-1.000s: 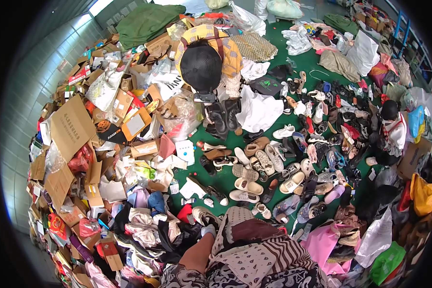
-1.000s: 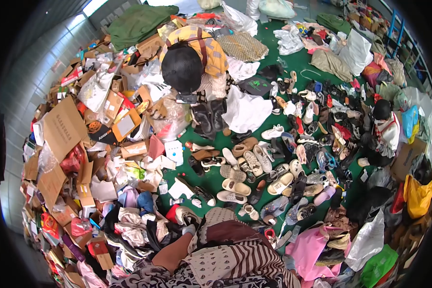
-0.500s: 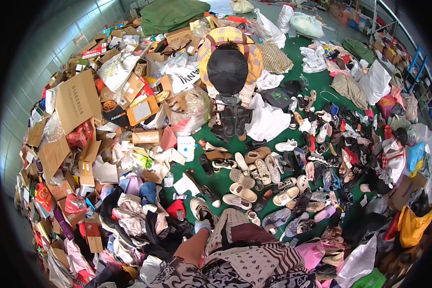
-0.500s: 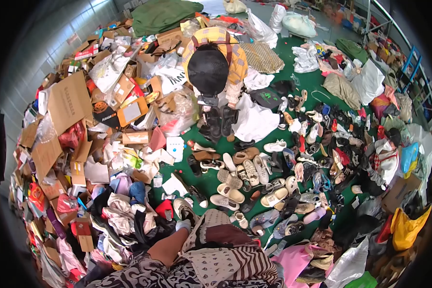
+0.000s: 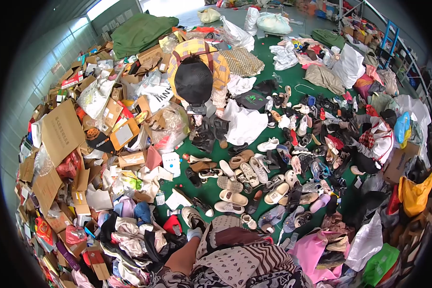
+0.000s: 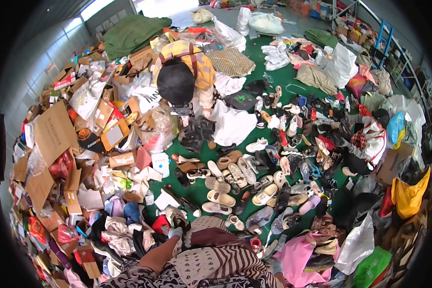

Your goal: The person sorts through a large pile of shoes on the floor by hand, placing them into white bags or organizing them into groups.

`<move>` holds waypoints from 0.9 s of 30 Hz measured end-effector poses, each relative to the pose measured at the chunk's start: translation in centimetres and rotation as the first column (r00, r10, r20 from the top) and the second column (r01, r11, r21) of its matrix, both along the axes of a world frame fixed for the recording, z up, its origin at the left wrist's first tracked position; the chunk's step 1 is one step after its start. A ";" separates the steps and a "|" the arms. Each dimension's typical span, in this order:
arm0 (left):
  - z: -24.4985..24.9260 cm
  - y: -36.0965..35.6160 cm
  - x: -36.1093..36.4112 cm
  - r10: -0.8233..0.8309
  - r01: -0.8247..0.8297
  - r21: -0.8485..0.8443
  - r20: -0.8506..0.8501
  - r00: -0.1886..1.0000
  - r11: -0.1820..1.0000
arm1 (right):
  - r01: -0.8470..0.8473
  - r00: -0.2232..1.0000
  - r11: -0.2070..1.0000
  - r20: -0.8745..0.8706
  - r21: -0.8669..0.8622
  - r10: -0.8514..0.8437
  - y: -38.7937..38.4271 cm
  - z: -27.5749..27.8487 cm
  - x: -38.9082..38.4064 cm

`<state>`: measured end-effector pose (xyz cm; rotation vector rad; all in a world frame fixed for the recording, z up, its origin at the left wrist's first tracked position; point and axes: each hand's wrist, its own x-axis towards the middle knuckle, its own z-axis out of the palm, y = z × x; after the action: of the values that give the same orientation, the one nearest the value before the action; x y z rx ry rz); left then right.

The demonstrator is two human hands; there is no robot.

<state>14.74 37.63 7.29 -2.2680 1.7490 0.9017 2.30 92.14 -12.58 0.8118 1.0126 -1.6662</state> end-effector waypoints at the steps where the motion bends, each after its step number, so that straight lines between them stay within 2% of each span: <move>1: -0.8 -0.6 0.1 -0.048 0.047 0.021 0.022 0.999 0.999 | 0.157 0.967 0.951 0.236 -0.267 -0.094 0.7 -1.3 0.8; 2: -1.3 -1.0 0.2 -0.108 0.106 0.044 0.044 0.993 0.993 | 0.180 0.965 0.945 0.236 -0.272 -0.115 0.5 -3.3 2.2; 3: -1.6 -1.3 0.6 -0.143 0.143 0.001 0.015 0.990 0.990 | -0.070 0.997 0.995 0.024 -0.072 0.072 0.2 -5.6 3.6; 4: -3.1 -2.4 1.0 -0.125 0.126 0.066 -0.015 0.992 0.990 | -0.249 0.953 0.949 -0.127 0.191 0.276 0.6 -6.5 5.3; 6: -16.5 -7.0 5.1 -0.281 0.284 -0.064 0.045 0.959 0.957 | -0.097 0.991 0.899 -0.038 0.426 0.125 -2.4 -1.4 7.1; 7: -16.9 -8.0 5.5 -0.303 0.306 -0.054 0.050 0.952 0.951 | -0.031 0.999 0.906 0.003 0.422 0.033 -3.1 -0.1 7.7; 8: -15.2 -7.9 4.7 -0.312 0.314 -0.036 0.059 0.948 0.949 | -0.071 0.991 0.889 -0.072 0.452 0.116 -3.8 0.9 7.9; 10: -12.3 -8.2 3.7 -0.325 0.326 -0.021 0.049 0.944 0.945 | -0.046 0.975 0.948 -0.191 0.316 0.111 -3.6 3.0 8.0; 11: -11.3 -8.4 3.2 -0.334 0.335 -0.017 0.038 0.942 0.942 | -0.030 0.977 0.949 -0.190 0.313 0.093 -4.0 4.3 8.0; 13: -9.2 -8.6 2.2 -0.349 0.350 -0.009 0.026 0.937 0.937 | -0.091 0.927 0.898 -0.293 0.431 0.235 -5.2 6.4 8.2; 14: -8.6 -8.7 1.8 -0.360 0.360 -0.005 0.018 0.933 0.933 | -0.085 0.929 0.899 -0.293 0.430 0.228 -5.8 6.7 8.4; 16: -7.8 -9.0 0.4 -0.386 0.386 0.002 0.002 0.923 0.923 | 0.069 0.992 0.924 -0.128 0.377 -0.022 -6.9 7.3 8.8; 20: -7.6 -9.5 -5.2 -0.472 0.472 -0.001 -0.039 0.881 0.882 | 0.106 0.994 0.898 -0.053 0.428 -0.092 -8.7 9.4 9.2; 21: -7.7 -9.6 -6.3 -0.489 0.490 0.000 -0.046 0.871 0.872 | 0.261 0.965 0.959 -0.016 0.109 -0.261 -7.5 7.6 10.0; 22: -7.6 -9.6 -7.7 -0.505 0.505 -0.002 -0.056 0.861 0.863 | 0.288 0.958 0.951 -0.016 0.115 -0.288 -8.4 9.0 9.7; 24: -7.8 -9.8 -9.4 -0.533 0.535 0.003 -0.086 0.842 0.845 | 0.153 0.987 0.844 -0.115 0.514 -0.110 -10.9 13.0 8.3; 25: -7.7 -9.8 -10.1 -0.545 0.549 0.009 -0.105 0.832 0.836 | 0.180 0.983 0.865 -0.114 0.468 -0.143 -10.8 12.5 8.5; 26: -7.4 -9.8 -10.9 -0.557 0.562 0.013 -0.120 0.822 0.827 | 0.159 0.982 0.862 -0.168 0.482 -0.087 -11.0 13.1 8.2; 27: -7.2 -9.5 -11.6 -0.570 0.577 0.013 -0.137 0.810 0.817 | 0.208 0.974 0.859 -0.183 0.467 -0.136 -11.1 13.3 8.3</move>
<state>3.14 28.16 0.10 -1.5039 2.2422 0.9466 10.63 81.01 0.75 1.1492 1.5356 -1.6578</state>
